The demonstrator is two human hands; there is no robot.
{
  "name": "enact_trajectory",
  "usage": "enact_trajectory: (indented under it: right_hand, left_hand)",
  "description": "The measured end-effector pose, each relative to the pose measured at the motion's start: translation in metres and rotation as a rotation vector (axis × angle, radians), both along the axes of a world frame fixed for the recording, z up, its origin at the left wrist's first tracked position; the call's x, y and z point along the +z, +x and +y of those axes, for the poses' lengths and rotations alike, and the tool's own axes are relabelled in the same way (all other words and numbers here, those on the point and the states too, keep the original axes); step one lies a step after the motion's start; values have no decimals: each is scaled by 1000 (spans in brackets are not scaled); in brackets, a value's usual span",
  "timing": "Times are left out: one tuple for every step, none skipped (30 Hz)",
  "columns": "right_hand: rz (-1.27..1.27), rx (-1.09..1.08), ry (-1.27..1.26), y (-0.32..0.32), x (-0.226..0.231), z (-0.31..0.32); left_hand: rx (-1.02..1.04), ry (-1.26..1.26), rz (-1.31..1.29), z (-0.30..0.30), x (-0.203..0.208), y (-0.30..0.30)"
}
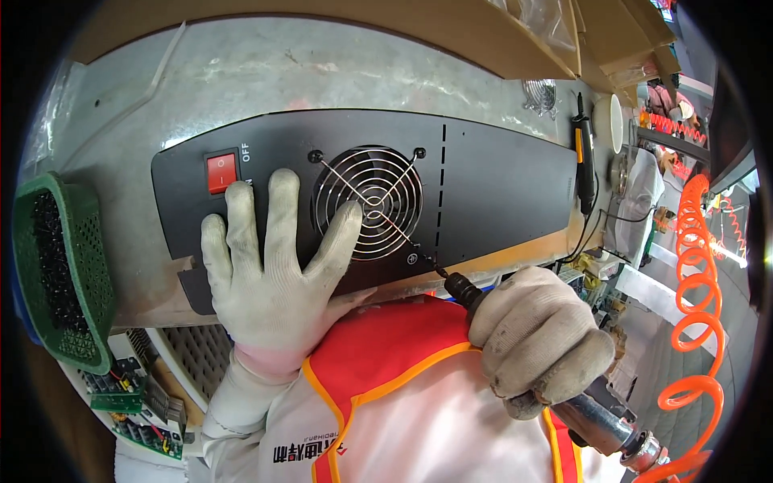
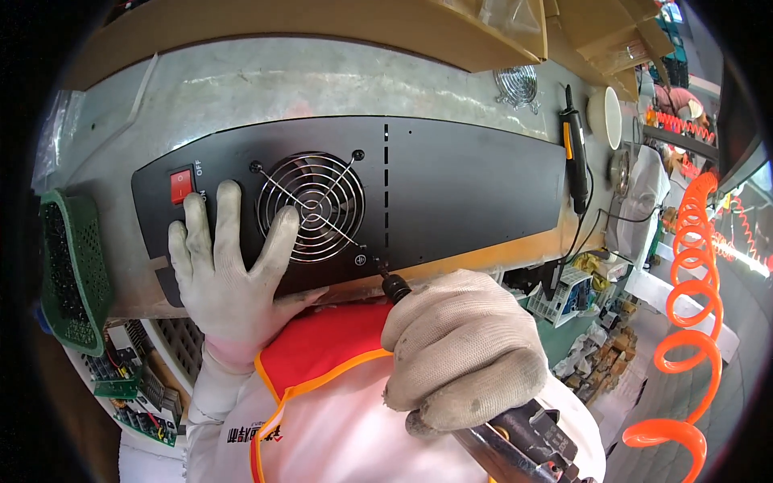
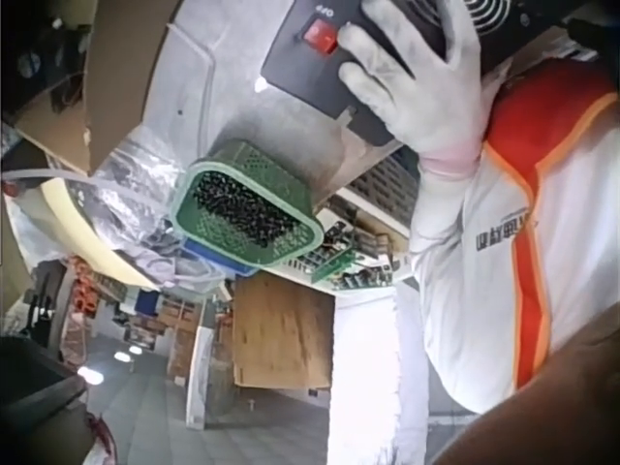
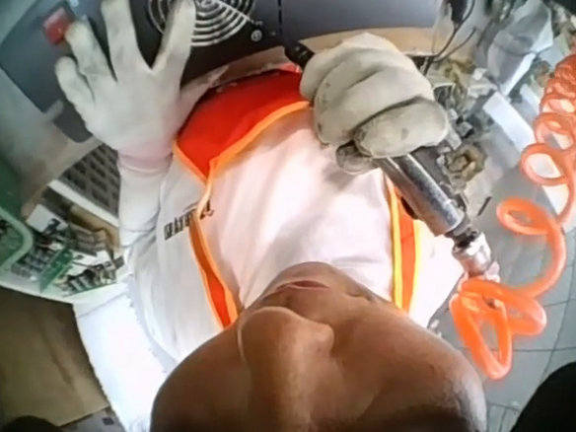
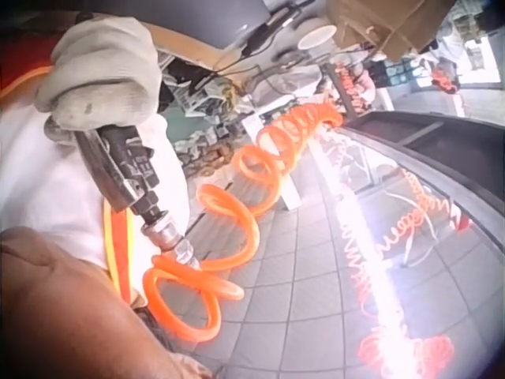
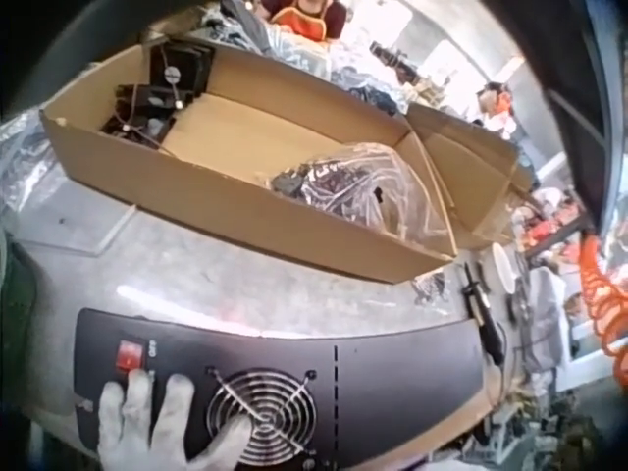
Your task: The person assembles an electronics enclosure by installing a cooling fan, a power switch, and a protective fan grill using an electric screwdriver to secure them with screws.
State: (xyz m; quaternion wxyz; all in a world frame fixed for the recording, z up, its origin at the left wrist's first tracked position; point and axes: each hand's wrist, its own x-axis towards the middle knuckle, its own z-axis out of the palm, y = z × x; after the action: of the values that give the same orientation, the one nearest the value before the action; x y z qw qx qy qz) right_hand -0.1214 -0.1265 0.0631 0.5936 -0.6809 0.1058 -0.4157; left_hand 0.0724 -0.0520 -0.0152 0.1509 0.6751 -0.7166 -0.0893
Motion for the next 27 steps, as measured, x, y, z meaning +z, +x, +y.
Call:
enact_trajectory:
  right_hand:
    - [-12,-9,-14,1,0,1]
    - [-23,-18,-28,1,0,1]
    - [-24,-15,-28,0,0,-1]
    - [-8,63,-35,-2,0,-5]
    - [8,142,-42,-4,-1,-7]
    - [9,142,-42,-3,-1,-5]
    - [-2,72,-40,0,-3,-3]
    - [-14,1,-38,2,-4,-1]
    - [-17,5,-35,1,-5,-3]
    - [-2,49,-25,-2,-3,-6]
    - [12,93,-16,-4,-1,-7]
    - [13,91,-17,-4,0,-6]
    - [10,41,-28,-3,-2,-4]
    - [7,-8,-39,-2,-3,-2]
    - [5,-6,-38,-2,-5,-3]
    - [-9,46,-19,-4,-5,-5]
    - [-22,98,-1,-6,-5,-6]
    - [-22,98,-1,-6,-4,-7]
    - [-19,122,20,-7,-4,-7]
    - [-16,147,41,-7,-4,-7]
    - [-15,147,41,-7,-4,-8]
    - [-21,170,33,-5,-5,-10]
    - [-27,193,24,-3,-6,-12]
    - [-27,194,23,-3,-6,-14]
    - [-37,189,19,-2,-5,-16]
    - [-46,183,15,-2,-4,-17]
    - [-47,184,13,-2,-5,-15]
  left_hand:
    - [-3,5,1,1,1,0]
    - [0,5,0,1,1,1]
    - [-3,-6,-5,1,1,1]
    - [-8,-16,-7,1,0,1]
    - [-7,-16,-6,1,-1,1]
    - [-5,-25,-1,2,-2,1]
    - [0,-32,1,2,-3,1]
    - [4,-29,-2,2,-4,2]
    - [4,-24,-4,2,-4,2]
    - [-2,-23,-3,1,-2,2]
    - [-4,-24,-2,1,-2,1]
    - [-2,-24,-5,1,-1,1]
    - [5,-21,-12,1,-2,1]
    - [7,-20,-15,1,-2,1]
    - [10,-17,-15,1,-2,1]
    - [11,-14,-12,1,-1,0]
    - [12,-15,-12,1,-1,0]
    - [13,-33,-11,1,-2,0]
    - [14,-51,-8,1,-3,0]
    - [14,-51,-7,2,-3,0]
    - [12,-46,-7,2,-3,1]
    - [9,-41,-7,2,-3,1]
    - [10,-42,-8,2,-3,1]
    - [12,-39,-7,2,-3,1]
    - [13,-35,-8,2,-2,0]
    - [14,-36,-9,2,-1,0]
    - [14,-32,-4,1,0,0]
